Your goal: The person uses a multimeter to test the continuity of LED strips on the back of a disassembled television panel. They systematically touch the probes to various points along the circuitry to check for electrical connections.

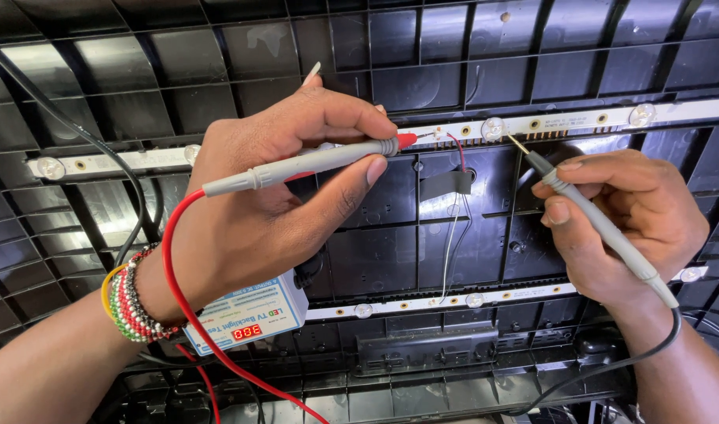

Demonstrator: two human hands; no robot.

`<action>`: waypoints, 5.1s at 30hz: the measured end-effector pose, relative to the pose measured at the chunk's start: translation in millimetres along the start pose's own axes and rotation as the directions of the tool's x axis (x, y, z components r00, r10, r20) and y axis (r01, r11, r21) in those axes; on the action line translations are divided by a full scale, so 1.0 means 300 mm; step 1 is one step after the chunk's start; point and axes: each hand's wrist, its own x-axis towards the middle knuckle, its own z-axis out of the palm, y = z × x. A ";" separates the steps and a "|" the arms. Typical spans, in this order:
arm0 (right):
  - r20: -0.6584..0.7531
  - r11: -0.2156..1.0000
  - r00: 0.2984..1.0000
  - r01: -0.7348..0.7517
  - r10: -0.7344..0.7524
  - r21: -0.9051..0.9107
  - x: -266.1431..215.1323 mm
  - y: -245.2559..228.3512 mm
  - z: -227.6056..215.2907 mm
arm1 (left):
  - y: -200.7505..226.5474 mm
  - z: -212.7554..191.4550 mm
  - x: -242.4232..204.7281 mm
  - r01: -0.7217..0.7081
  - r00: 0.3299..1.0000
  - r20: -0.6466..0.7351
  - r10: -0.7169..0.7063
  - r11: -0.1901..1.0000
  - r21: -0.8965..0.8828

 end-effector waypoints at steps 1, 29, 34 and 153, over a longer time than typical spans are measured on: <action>-0.003 1.000 1.000 -0.005 0.005 0.004 -0.002 0.002 0.000 | -0.003 0.001 -0.002 -0.004 1.000 -0.004 0.004 1.000 0.001; -0.003 1.000 1.000 -0.007 0.007 -0.009 -0.008 0.006 -0.004 | -0.010 0.000 -0.005 -0.017 1.000 0.015 0.018 0.998 -0.065; -0.015 1.000 1.000 0.013 -0.013 -0.014 -0.004 0.006 0.000 | -0.011 -0.002 -0.004 -0.022 0.999 0.027 0.023 0.999 -0.045; -0.457 0.969 0.889 0.142 -0.035 0.200 -0.019 0.103 -0.152 | 0.039 0.104 0.155 -0.306 0.940 0.198 0.278 0.944 0.123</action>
